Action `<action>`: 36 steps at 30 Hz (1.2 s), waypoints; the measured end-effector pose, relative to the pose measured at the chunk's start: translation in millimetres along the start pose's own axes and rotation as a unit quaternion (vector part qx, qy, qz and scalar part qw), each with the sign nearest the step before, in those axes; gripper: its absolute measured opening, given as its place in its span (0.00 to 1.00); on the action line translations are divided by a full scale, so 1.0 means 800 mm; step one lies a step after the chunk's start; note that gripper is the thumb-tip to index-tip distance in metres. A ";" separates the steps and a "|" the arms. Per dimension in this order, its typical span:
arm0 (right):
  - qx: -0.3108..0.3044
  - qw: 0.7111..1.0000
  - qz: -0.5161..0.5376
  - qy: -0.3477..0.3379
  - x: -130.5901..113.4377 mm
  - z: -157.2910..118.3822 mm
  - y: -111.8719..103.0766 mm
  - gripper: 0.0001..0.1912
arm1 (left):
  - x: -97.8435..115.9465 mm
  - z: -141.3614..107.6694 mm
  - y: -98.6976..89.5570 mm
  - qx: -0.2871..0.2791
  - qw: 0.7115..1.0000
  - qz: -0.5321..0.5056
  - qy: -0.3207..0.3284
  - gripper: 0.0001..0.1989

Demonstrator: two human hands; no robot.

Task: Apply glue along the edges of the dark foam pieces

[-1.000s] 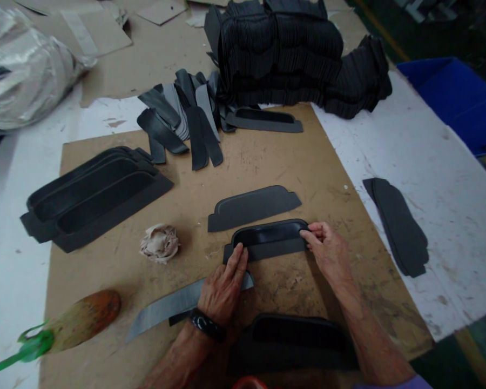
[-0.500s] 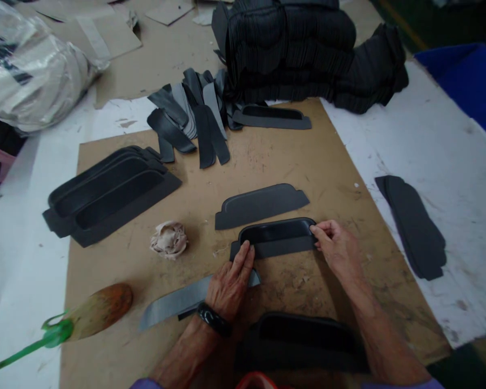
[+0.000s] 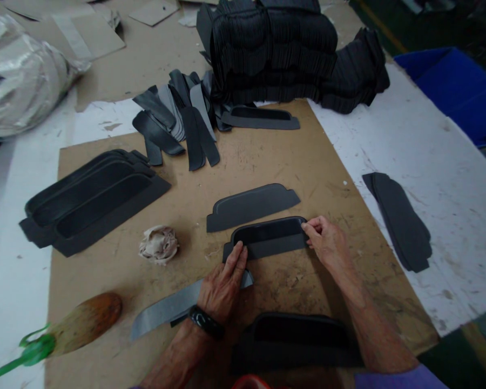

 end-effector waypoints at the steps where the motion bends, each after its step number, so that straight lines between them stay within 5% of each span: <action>1: -0.001 1.000 0.000 -0.001 0.001 0.000 0.000 0.13 | 0.001 0.000 0.000 -0.004 1.000 -0.001 0.002 0.31; 12: 0.008 1.000 0.021 -0.011 0.010 -0.002 0.003 0.17 | 0.000 -0.001 0.007 -0.037 0.999 -0.027 -0.001 0.33; 22: 0.032 0.999 -0.004 0.012 0.002 0.001 -0.008 0.13 | -0.003 -0.001 0.002 0.017 0.999 -0.036 0.001 0.39; 29: 0.060 0.984 0.158 0.063 0.017 0.000 -0.006 0.12 | -0.002 0.002 0.001 0.015 1.000 -0.022 0.002 0.38; 36: 0.134 0.969 0.199 0.050 0.031 -0.009 -0.030 0.12 | 0.000 0.005 0.003 -0.013 1.000 -0.011 0.002 0.35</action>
Point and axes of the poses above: each hand's wrist, its own z-axis towards the middle knuckle, its own y-axis out of the palm, x = y × z, the point moved 9 cm from there along z, towards the middle knuckle, and after that the axes turned 14 degrees about -y, right-handed, at the moved point
